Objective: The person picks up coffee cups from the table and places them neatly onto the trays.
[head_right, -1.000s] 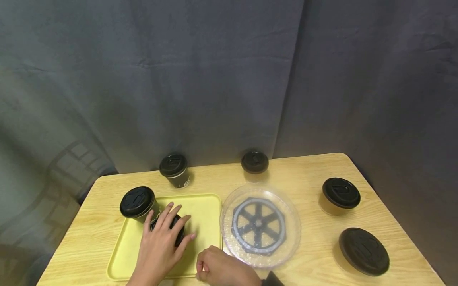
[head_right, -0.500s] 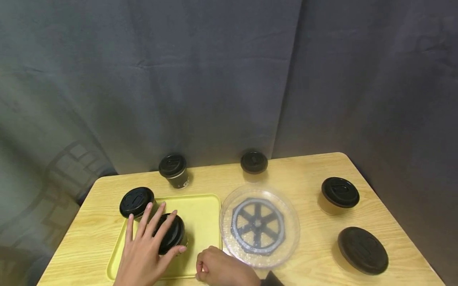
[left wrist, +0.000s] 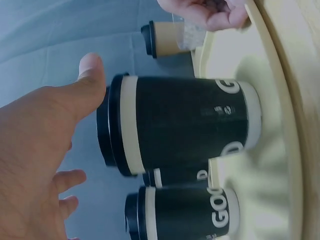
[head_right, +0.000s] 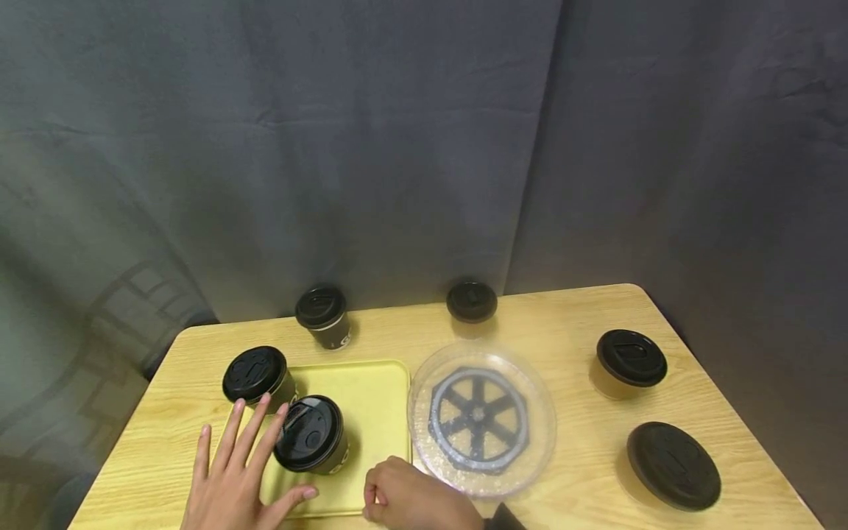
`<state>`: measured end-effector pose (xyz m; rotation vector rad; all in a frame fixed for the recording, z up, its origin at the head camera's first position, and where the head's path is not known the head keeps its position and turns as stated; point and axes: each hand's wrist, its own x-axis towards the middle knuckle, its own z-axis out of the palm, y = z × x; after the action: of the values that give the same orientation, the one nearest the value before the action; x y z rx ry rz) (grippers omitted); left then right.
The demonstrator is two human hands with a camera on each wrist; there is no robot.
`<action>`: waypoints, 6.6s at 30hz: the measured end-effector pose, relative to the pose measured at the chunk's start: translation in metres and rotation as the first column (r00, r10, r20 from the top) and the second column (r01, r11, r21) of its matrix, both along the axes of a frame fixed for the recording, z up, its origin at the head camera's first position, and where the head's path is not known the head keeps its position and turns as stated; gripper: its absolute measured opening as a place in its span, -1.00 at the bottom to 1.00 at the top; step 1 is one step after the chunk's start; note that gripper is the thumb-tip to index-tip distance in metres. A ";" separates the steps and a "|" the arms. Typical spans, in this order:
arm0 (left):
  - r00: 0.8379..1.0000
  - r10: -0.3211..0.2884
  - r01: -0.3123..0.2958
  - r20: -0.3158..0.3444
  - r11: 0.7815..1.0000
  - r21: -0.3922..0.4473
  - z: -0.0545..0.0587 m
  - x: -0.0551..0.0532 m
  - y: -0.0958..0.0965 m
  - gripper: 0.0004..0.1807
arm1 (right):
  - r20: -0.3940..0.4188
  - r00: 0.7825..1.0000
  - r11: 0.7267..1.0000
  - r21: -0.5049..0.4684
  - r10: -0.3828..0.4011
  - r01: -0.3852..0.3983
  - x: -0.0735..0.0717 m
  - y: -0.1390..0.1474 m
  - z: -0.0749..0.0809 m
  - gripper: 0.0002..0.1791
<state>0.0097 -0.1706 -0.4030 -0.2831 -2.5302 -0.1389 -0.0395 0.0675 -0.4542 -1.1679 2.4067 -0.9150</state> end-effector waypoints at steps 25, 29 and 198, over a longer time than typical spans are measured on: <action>0.997 0.078 -0.075 -0.021 0.990 0.115 -0.027 0.013 -0.024 0.08 | 0.010 1.000 1.000 -0.009 0.000 0.000 0.001 0.001 0.007 -0.84; 0.994 0.110 -0.112 0.030 0.987 0.112 -0.039 0.016 -0.030 0.09 | 0.011 1.000 1.000 -0.012 -0.001 0.001 0.001 0.001 0.007 -0.85; 0.574 0.090 -0.389 0.814 0.904 0.175 -0.078 0.009 -0.050 0.02 | -0.423 0.897 0.953 0.199 -0.125 0.227 -0.191 -0.107 0.079 -0.08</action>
<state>0.0185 -0.2203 -0.4812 0.3825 -3.3182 -0.7365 -0.2308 -0.0392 -0.3749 -1.1482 2.8984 -0.4266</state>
